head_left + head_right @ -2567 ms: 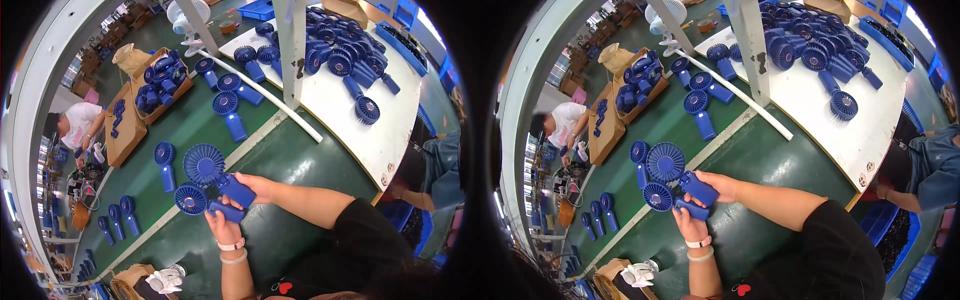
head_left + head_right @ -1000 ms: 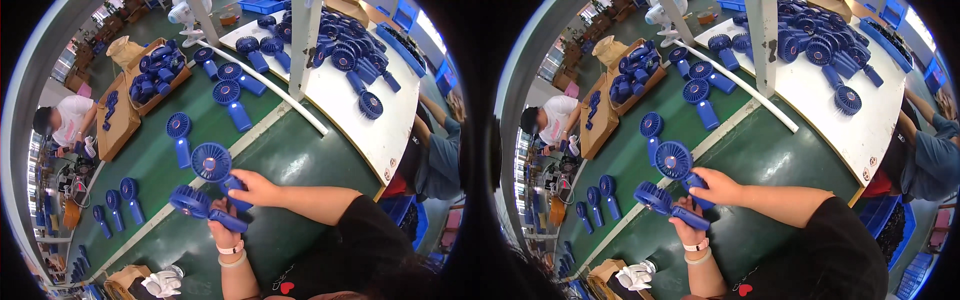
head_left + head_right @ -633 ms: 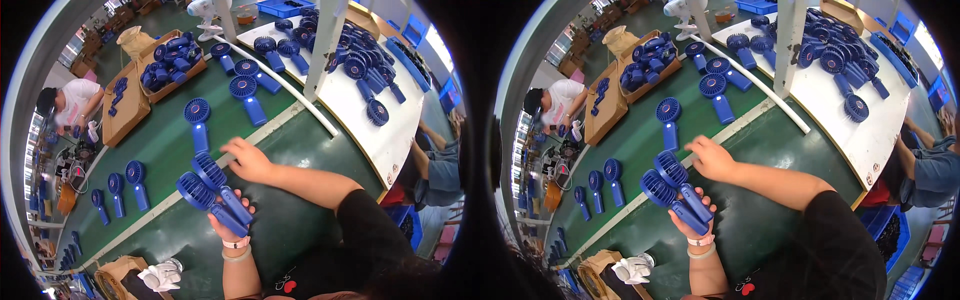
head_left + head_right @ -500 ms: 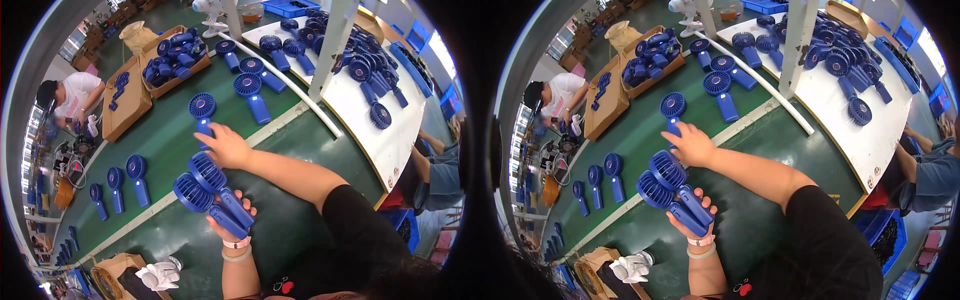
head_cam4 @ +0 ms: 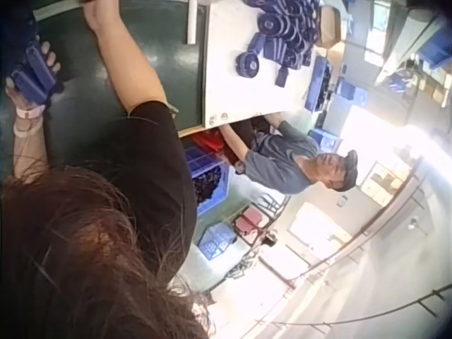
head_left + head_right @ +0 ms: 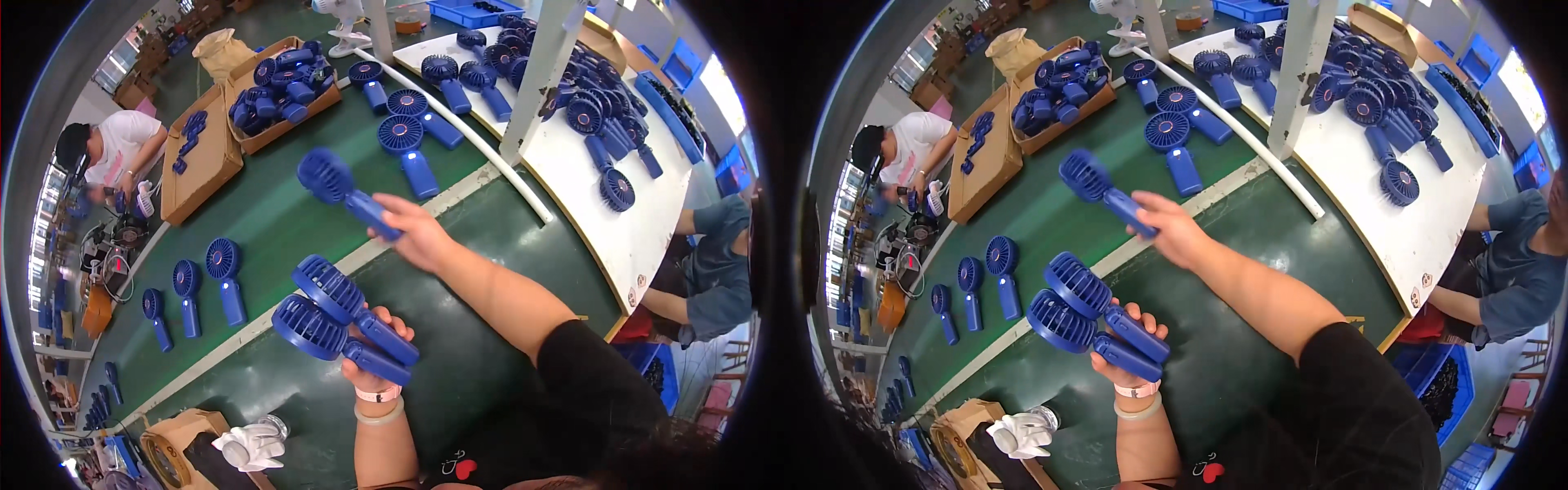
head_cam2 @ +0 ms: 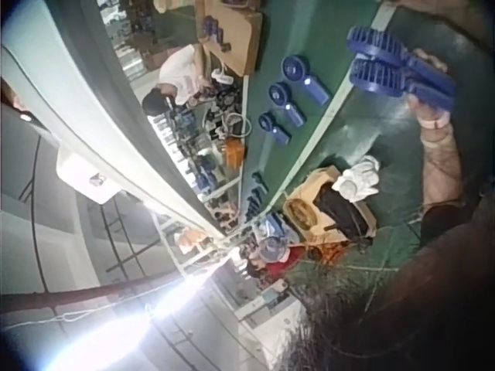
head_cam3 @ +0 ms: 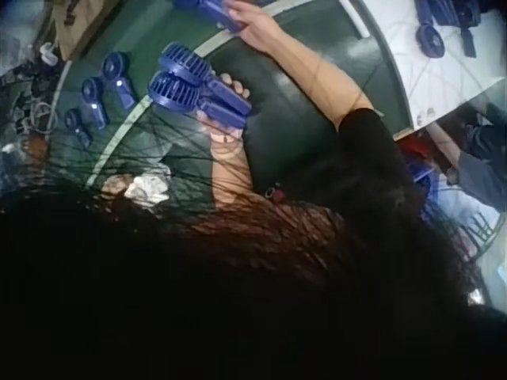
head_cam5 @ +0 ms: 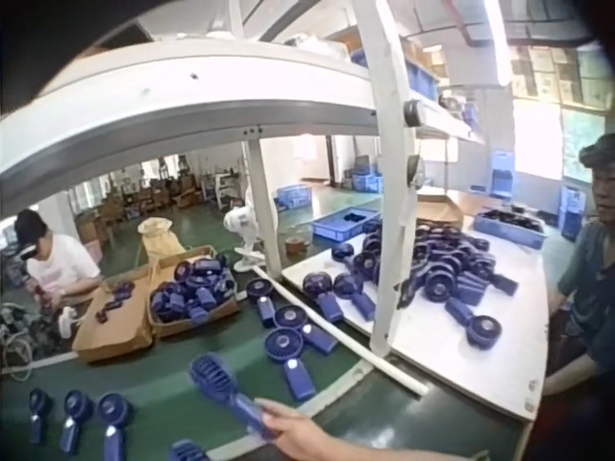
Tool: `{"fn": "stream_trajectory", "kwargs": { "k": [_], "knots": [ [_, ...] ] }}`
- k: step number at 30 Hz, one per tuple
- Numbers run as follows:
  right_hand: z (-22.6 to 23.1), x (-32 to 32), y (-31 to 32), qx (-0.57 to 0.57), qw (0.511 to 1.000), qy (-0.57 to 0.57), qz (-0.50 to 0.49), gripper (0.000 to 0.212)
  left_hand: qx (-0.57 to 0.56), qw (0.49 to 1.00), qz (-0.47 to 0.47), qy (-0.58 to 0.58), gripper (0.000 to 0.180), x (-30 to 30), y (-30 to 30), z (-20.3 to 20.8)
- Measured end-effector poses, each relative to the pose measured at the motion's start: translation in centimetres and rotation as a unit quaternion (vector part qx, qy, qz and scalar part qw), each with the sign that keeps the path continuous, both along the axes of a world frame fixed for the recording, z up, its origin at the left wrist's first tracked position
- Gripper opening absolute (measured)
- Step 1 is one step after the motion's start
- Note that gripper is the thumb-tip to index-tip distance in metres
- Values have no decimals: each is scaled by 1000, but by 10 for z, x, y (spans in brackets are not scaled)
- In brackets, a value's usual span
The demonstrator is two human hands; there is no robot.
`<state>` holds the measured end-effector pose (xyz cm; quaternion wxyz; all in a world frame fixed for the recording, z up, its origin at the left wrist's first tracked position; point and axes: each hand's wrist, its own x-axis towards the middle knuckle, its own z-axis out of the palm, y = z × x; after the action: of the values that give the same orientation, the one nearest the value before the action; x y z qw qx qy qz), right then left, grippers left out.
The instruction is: The person picks up handheld fans from a conveyor belt and presses their power buttons to test them, placing fans onto an adjacent workbench. The person then wets a cloth with liquid from a bottle, wipes a handheld fan, and tests more fans from the conveyor.
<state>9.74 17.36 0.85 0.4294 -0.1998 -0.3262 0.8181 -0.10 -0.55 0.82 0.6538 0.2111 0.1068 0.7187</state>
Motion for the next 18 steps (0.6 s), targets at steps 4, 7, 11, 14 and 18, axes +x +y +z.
{"fn": "stream_trajectory", "kwargs": {
  "k": [4,7,11,14,18],
  "knots": [
    [20,42,-71,-69,972,148,169,70,-12,1000,9,9,82,2,0,3],
    [15,52,-81,-10,988,12,156,77,-31,999,22,30,79,6,2,6],
    [8,42,-72,50,991,-102,71,50,-41,997,29,53,77,5,2,1],
    [9,41,-77,60,991,-103,63,41,-51,996,42,63,76,6,-1,-1],
    [5,43,-77,48,990,-94,90,40,-66,993,55,85,78,6,-2,-2]
  ]
}}
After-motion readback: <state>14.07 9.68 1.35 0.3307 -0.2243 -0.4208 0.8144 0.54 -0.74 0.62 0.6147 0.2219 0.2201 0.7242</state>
